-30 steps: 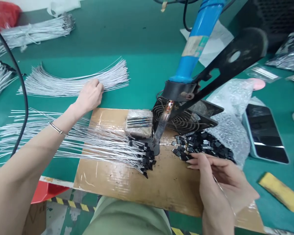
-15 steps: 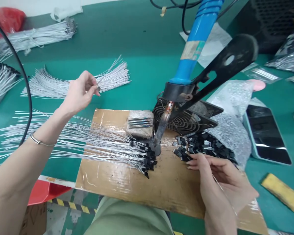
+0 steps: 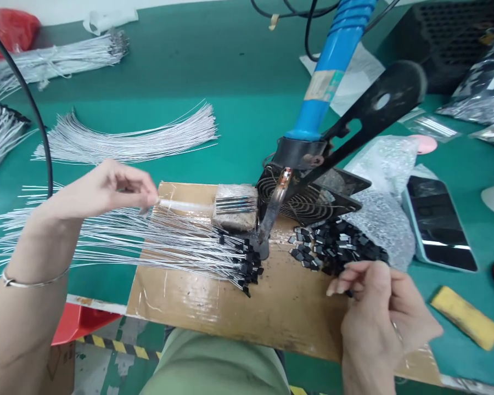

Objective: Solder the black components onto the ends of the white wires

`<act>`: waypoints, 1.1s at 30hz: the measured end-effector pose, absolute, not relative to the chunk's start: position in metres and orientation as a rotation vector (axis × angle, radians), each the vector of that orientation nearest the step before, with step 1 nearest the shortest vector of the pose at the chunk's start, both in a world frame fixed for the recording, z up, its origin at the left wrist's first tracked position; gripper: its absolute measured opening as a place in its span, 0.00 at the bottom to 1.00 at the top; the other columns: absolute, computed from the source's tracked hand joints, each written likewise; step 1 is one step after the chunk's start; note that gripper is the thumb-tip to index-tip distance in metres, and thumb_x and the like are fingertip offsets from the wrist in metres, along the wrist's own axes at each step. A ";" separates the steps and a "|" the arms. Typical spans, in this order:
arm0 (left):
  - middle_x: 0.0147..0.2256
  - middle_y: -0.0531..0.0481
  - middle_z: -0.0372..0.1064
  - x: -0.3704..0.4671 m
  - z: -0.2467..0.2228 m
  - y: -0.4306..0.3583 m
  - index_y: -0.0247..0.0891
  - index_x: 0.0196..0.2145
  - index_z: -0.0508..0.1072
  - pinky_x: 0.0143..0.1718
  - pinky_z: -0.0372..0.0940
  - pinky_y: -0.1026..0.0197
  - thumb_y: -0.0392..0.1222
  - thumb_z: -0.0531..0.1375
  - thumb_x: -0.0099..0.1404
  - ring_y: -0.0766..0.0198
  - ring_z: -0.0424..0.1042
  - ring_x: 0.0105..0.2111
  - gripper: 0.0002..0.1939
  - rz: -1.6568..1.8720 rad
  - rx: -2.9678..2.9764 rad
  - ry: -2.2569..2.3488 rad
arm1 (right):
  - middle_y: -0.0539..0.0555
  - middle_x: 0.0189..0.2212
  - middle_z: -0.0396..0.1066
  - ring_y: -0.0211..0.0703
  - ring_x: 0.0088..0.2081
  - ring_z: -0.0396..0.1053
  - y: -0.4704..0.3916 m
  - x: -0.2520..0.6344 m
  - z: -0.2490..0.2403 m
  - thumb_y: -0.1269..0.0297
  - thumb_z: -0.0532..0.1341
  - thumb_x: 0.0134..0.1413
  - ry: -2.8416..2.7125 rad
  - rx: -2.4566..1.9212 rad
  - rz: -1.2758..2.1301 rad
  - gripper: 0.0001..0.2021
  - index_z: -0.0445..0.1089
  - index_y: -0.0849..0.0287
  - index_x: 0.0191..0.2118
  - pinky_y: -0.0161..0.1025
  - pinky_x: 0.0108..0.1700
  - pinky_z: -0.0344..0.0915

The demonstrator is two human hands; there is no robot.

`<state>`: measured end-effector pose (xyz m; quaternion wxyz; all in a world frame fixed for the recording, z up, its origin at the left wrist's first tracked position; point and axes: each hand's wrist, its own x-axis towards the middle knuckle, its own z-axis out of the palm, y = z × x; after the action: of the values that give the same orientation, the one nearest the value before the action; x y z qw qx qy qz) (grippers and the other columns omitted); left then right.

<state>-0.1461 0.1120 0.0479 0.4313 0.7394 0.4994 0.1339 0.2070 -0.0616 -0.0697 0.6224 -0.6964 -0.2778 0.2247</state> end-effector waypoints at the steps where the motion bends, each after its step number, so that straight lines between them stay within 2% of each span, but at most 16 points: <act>1: 0.21 0.50 0.76 -0.146 0.047 0.106 0.37 0.27 0.84 0.24 0.61 0.66 0.46 0.71 0.62 0.67 0.67 0.22 0.11 0.260 1.767 1.164 | 0.45 0.19 0.69 0.36 0.18 0.65 -0.064 0.207 -0.070 0.46 0.67 0.63 -0.648 -1.577 0.546 0.20 0.73 0.58 0.31 0.35 0.22 0.61; 4: 0.21 0.49 0.76 -0.138 0.034 0.087 0.38 0.26 0.84 0.24 0.62 0.64 0.46 0.71 0.64 0.65 0.68 0.22 0.11 0.223 1.624 1.088 | 0.47 0.20 0.70 0.37 0.21 0.67 -0.071 0.202 -0.072 0.48 0.66 0.65 -0.702 -1.551 0.644 0.19 0.76 0.60 0.31 0.35 0.26 0.63; 7: 0.22 0.50 0.75 -0.127 0.024 0.078 0.39 0.27 0.85 0.23 0.56 0.64 0.40 0.69 0.64 0.67 0.63 0.21 0.08 0.297 1.619 1.139 | 0.48 0.22 0.71 0.37 0.22 0.69 -0.075 0.196 -0.072 0.49 0.66 0.66 -0.770 -1.560 0.691 0.19 0.77 0.60 0.32 0.35 0.28 0.65; 10: 0.20 0.53 0.72 -0.122 0.028 0.086 0.40 0.28 0.85 0.21 0.51 0.62 0.38 0.70 0.63 0.69 0.58 0.19 0.05 0.517 1.678 1.311 | 0.49 0.23 0.73 0.36 0.22 0.69 -0.074 0.194 -0.072 0.49 0.66 0.67 -0.797 -1.581 0.670 0.19 0.77 0.60 0.31 0.35 0.27 0.65; 12: 0.20 0.54 0.71 -0.120 0.036 0.099 0.40 0.29 0.84 0.23 0.55 0.62 0.37 0.71 0.63 0.69 0.60 0.20 0.05 0.742 1.767 1.454 | 0.49 0.23 0.73 0.37 0.22 0.68 -0.073 0.195 -0.073 0.49 0.67 0.66 -0.772 -1.590 0.668 0.19 0.76 0.59 0.30 0.35 0.27 0.64; 14: 0.23 0.54 0.74 -0.117 0.041 0.116 0.37 0.30 0.83 0.26 0.60 0.62 0.35 0.70 0.64 0.70 0.64 0.22 0.05 0.901 1.840 1.503 | 0.49 0.23 0.73 0.37 0.22 0.68 -0.072 0.197 -0.075 0.49 0.67 0.66 -0.744 -1.591 0.682 0.19 0.76 0.59 0.30 0.36 0.27 0.65; 17: 0.28 0.53 0.78 -0.108 0.037 0.142 0.33 0.32 0.81 0.36 0.70 0.60 0.37 0.69 0.65 0.69 0.74 0.27 0.05 1.009 1.790 1.504 | 0.49 0.24 0.73 0.36 0.23 0.68 -0.071 0.198 -0.076 0.48 0.67 0.65 -0.730 -1.595 0.689 0.19 0.76 0.59 0.30 0.35 0.28 0.65; 20: 0.28 0.55 0.78 -0.101 0.023 0.159 0.32 0.32 0.79 0.42 0.71 0.60 0.38 0.69 0.64 0.68 0.76 0.32 0.06 1.068 1.780 1.562 | 0.49 0.24 0.73 0.36 0.23 0.67 -0.071 0.197 -0.075 0.49 0.69 0.64 -0.725 -1.602 0.681 0.19 0.76 0.59 0.29 0.35 0.27 0.64; 22: 0.28 0.57 0.78 -0.098 0.016 0.163 0.33 0.32 0.79 0.40 0.70 0.61 0.38 0.69 0.64 0.70 0.74 0.32 0.06 1.096 1.782 1.578 | 0.49 0.24 0.73 0.36 0.22 0.67 -0.071 0.197 -0.074 0.49 0.69 0.63 -0.720 -1.600 0.679 0.18 0.76 0.59 0.29 0.35 0.27 0.64; 27: 0.25 0.56 0.75 -0.105 0.032 0.137 0.35 0.30 0.80 0.33 0.63 0.62 0.37 0.69 0.65 0.71 0.67 0.26 0.06 1.033 1.790 1.582 | 0.51 0.24 0.75 0.38 0.23 0.69 -0.074 0.199 -0.077 0.50 0.67 0.65 -0.710 -1.536 0.715 0.19 0.79 0.60 0.31 0.37 0.28 0.65; 31: 0.21 0.53 0.74 -0.127 0.047 0.100 0.36 0.27 0.82 0.27 0.58 0.62 0.34 0.69 0.64 0.68 0.66 0.24 0.07 0.685 1.742 1.444 | 0.54 0.24 0.76 0.41 0.23 0.72 -0.077 0.196 -0.075 0.46 0.62 0.69 -0.720 -1.428 0.753 0.24 0.81 0.60 0.30 0.38 0.26 0.67; 33: 0.21 0.52 0.74 -0.135 0.044 0.083 0.37 0.27 0.83 0.26 0.60 0.63 0.37 0.71 0.62 0.67 0.66 0.23 0.06 0.549 1.667 1.363 | 0.52 0.22 0.74 0.39 0.22 0.70 -0.080 0.189 -0.069 0.49 0.63 0.69 -0.784 -1.449 0.795 0.22 0.81 0.60 0.30 0.37 0.25 0.65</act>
<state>-0.1354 0.0828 0.0442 0.4435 0.6723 0.5498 0.2213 0.1895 -0.0796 -0.0693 0.6101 -0.6276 -0.3397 0.3442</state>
